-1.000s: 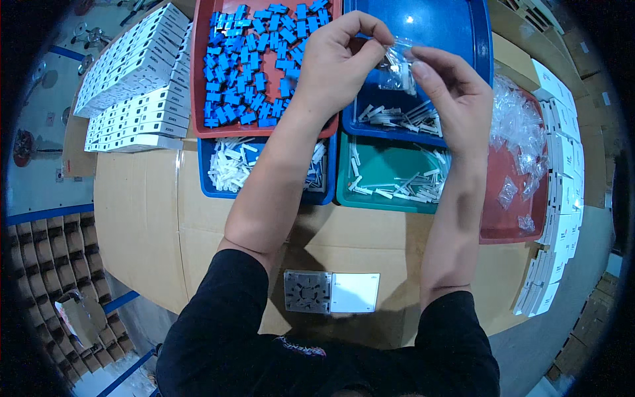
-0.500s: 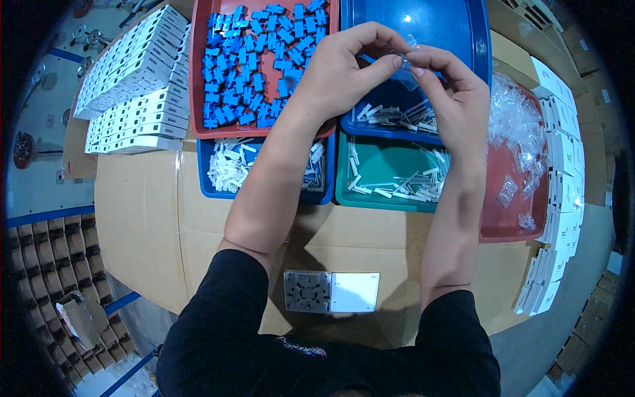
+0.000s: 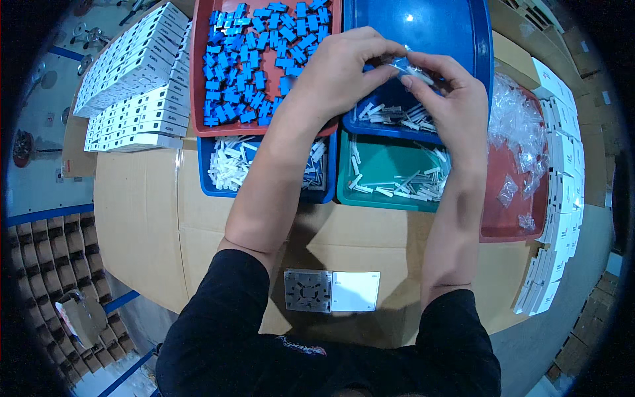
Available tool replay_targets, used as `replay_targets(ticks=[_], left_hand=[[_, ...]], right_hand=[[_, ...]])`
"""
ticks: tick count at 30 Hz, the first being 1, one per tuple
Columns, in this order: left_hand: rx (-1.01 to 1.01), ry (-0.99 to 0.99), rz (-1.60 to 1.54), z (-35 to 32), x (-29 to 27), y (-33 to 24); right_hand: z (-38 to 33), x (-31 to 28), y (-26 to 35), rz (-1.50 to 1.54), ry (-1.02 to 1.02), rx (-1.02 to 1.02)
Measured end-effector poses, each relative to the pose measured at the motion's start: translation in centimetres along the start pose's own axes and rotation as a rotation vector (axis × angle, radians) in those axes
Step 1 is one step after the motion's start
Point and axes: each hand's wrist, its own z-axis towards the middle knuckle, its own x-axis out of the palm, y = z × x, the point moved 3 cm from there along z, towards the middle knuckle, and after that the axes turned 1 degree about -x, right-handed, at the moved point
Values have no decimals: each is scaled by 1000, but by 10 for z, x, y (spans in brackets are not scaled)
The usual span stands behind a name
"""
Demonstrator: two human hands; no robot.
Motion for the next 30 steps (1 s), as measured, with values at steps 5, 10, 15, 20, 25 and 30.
replay_targets(ticks=[5, 10, 15, 20, 25, 30], left_hand=[[122, -20, 200, -1, 1, -7], [200, -4, 390, -2, 3, -5], [211, -18, 397, -1, 2, -3], [232, -71, 369, 0, 2, -6], [38, 16, 69, 0, -2, -13], [-14, -22, -309, 1, 0, -7]], right_hand=[[-1, -1, 2, -64, 10, 67], [-2, -1, -2, -167, 24, 74], [-1, 0, -2, -219, 72, 135], [-1, -3, 0, -104, 133, 172], [0, -8, 1, 103, 138, 175], [0, -5, 8, 334, 45, 116]])
